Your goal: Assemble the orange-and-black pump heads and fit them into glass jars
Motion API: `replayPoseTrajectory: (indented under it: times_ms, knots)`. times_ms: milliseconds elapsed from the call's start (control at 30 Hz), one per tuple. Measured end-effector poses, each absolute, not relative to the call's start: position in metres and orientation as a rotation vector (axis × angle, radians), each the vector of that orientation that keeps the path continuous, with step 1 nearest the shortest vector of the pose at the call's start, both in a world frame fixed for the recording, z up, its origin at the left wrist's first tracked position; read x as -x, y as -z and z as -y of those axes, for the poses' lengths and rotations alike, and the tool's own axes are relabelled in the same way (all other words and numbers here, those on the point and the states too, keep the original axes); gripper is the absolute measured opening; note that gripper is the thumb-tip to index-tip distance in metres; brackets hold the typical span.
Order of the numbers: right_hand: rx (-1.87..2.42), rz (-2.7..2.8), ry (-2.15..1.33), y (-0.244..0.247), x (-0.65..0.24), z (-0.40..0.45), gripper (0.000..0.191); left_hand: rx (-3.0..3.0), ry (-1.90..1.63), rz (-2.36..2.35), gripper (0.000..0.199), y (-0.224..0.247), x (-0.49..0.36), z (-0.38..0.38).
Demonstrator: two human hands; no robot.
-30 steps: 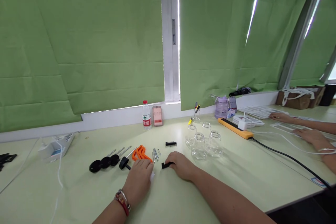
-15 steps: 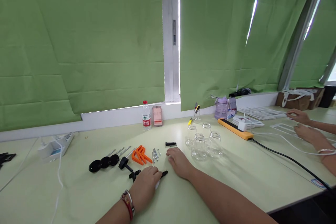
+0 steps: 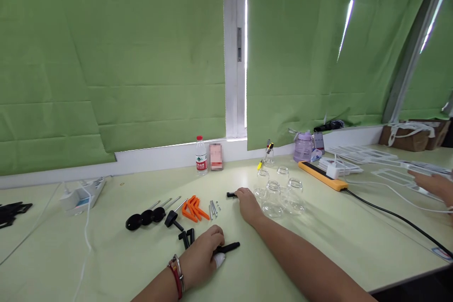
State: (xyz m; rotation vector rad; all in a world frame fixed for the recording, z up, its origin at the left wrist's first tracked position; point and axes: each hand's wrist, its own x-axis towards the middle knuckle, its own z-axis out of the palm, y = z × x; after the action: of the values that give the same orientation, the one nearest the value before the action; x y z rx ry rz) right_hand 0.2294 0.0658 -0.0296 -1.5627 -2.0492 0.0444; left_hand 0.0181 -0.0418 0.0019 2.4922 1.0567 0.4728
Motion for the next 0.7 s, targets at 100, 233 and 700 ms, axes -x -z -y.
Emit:
replayPoseTrajectory:
  times_ms: [100,233,700]
  knots:
    - [1.563,2.067,-0.051,0.031,-0.231,-0.069,0.044,-2.508,-0.470,-1.002,0.014,-0.001,-0.019,0.040]
    - [1.552,2.089,-0.066,0.033,-0.231,-0.070,0.038,-2.544,-0.471,-0.975,0.014,-0.003,-0.020,0.042]
    - [1.343,2.268,-0.183,0.026,-0.220,-0.042,0.030,-2.310,-0.501,-1.167,0.017,-0.003,-0.016,0.040]
